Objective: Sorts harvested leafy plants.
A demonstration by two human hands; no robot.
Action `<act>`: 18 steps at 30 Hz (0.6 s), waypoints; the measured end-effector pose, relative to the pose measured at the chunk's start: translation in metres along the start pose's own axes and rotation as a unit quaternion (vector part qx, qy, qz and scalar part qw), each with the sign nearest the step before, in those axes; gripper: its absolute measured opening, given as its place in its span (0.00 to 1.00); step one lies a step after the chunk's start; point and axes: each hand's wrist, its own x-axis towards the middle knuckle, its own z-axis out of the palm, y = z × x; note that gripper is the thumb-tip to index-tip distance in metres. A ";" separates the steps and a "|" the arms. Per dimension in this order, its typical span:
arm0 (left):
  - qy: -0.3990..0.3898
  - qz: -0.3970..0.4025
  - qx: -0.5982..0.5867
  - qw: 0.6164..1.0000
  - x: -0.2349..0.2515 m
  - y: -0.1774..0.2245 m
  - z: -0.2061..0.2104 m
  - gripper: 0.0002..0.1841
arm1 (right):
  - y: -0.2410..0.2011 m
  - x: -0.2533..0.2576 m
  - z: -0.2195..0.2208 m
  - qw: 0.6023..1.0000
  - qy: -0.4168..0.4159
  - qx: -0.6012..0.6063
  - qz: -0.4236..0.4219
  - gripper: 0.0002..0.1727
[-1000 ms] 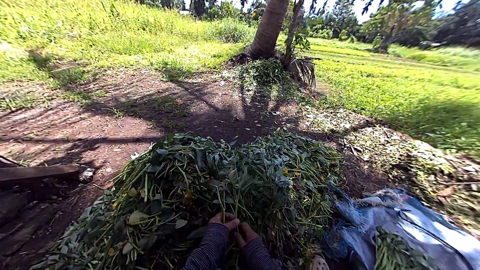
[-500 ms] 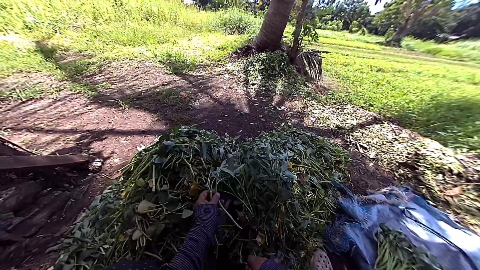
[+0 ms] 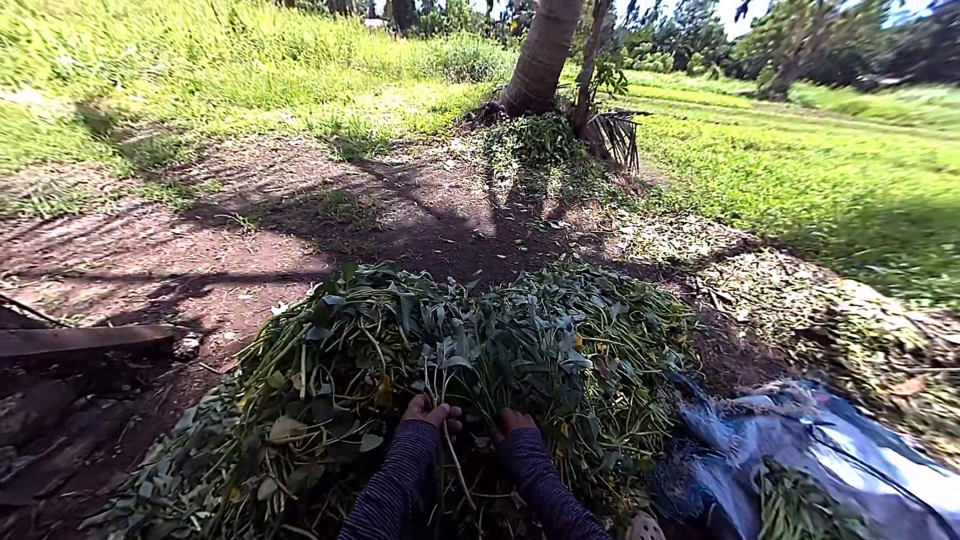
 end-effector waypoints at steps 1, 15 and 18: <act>0.007 -0.008 -0.012 1.000 0.000 0.002 0.000 0.14 | 0.001 0.000 -0.001 1.000 -0.005 0.016 -0.006 0.27; -0.061 0.016 0.140 0.988 -0.004 -0.024 0.011 0.26 | -0.027 -0.068 0.003 0.839 -0.129 0.525 0.058 0.28; -0.053 0.032 0.143 0.988 -0.003 -0.029 0.012 0.27 | -0.027 -0.047 0.021 0.813 -0.108 0.561 0.111 0.23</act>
